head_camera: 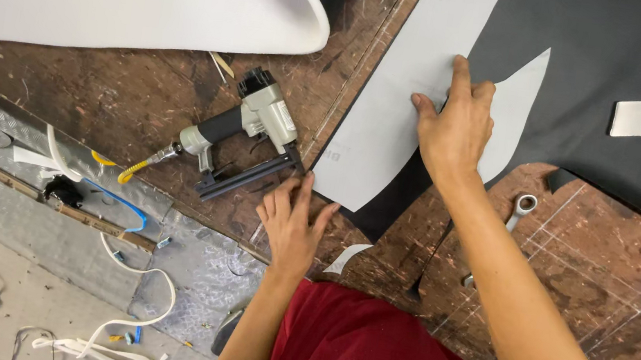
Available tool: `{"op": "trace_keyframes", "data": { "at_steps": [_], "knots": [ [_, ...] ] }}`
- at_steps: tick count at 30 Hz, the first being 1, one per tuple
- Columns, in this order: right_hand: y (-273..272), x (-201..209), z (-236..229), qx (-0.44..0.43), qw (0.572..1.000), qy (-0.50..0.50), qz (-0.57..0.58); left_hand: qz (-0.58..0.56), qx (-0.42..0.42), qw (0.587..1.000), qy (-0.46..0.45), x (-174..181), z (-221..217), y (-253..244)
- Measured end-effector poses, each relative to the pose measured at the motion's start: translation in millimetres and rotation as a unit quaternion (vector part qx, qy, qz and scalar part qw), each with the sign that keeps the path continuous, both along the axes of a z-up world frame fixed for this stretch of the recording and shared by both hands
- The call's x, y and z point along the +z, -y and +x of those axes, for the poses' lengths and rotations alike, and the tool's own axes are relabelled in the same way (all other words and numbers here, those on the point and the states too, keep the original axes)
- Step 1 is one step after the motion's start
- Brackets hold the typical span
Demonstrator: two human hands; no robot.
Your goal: The person places a paper template onto a sheet of black fabric and uses scissors to cut the fabric along the template's outline. After cutting, the person removes the template and trims the edges of the resulting fabric piece.
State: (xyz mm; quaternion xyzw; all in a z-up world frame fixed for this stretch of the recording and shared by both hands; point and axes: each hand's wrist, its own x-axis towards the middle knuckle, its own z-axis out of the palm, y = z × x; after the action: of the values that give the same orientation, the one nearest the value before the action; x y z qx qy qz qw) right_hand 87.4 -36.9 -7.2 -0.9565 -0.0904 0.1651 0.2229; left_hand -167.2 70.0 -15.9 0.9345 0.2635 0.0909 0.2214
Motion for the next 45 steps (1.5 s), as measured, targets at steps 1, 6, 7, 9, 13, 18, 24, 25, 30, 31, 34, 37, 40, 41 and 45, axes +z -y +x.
{"op": "trace_keyframes", "data": {
  "at_steps": [1,6,7,9,13,18,24,25,30,31,34,37,40,41,45],
  "knots": [
    [-1.0,-1.5,-2.6,-0.002,1.000,0.010,0.013,-0.001,0.004,1.000,0.001,-5.0,-1.7,-1.4],
    [1.2,-4.3,-7.2,-0.005,0.999,0.020,0.028,-0.004,0.015,1.000,0.011,-18.1,-8.0,-1.3],
    [1.3,-4.3,-6.2,-0.005,0.999,0.020,0.027,-0.007,0.027,0.999,0.017,-19.9,-6.3,-1.7],
    [2.1,-5.7,-5.4,0.004,0.999,0.030,0.036,-0.017,0.047,0.998,0.027,-22.4,-3.7,0.8],
    [6.1,-10.2,-8.6,0.005,0.999,0.030,0.043,-0.040,0.098,0.994,0.042,-26.2,-2.0,4.3],
    [13.3,-18.3,-8.9,0.040,0.996,0.063,0.045,-0.051,0.116,0.991,0.042,-26.2,-0.4,3.2],
    [15.6,-18.8,-10.2,0.057,0.994,0.078,0.055,-0.047,0.116,0.991,0.045,-27.2,0.8,3.4],
    [14.3,-15.8,-10.6,0.052,0.995,0.072,0.053,-0.048,0.116,0.991,0.044,-26.5,0.5,3.7],
    [5.1,3.6,-8.0,0.024,0.997,0.049,0.055,-0.052,0.119,0.991,0.038,-23.3,-0.1,3.1],
    [6.5,6.4,-9.5,0.017,0.997,0.044,0.061,-0.048,0.118,0.991,0.039,-23.7,-0.1,3.6],
    [28.6,14.5,-12.9,-0.018,0.992,0.073,0.098,-0.039,0.113,0.992,0.044,-25.9,1.0,3.2],
    [65.7,14.9,-7.6,-0.053,0.993,0.080,0.066,-0.031,0.112,0.992,0.047,-29.5,1.8,3.0],
    [102.6,11.9,-12.5,-0.037,0.996,0.073,0.041,-0.025,0.108,0.993,0.038,-33.4,-3.1,3.9],
    [112.4,11.8,-9.8,0.004,0.996,0.083,0.031,-0.021,0.106,0.993,0.037,-34.6,-3.9,4.2],
    [130.0,15.5,-4.4,0.044,0.999,0.023,0.005,-0.024,0.102,0.994,0.026,-34.5,-3.5,5.1]
  ]
}}
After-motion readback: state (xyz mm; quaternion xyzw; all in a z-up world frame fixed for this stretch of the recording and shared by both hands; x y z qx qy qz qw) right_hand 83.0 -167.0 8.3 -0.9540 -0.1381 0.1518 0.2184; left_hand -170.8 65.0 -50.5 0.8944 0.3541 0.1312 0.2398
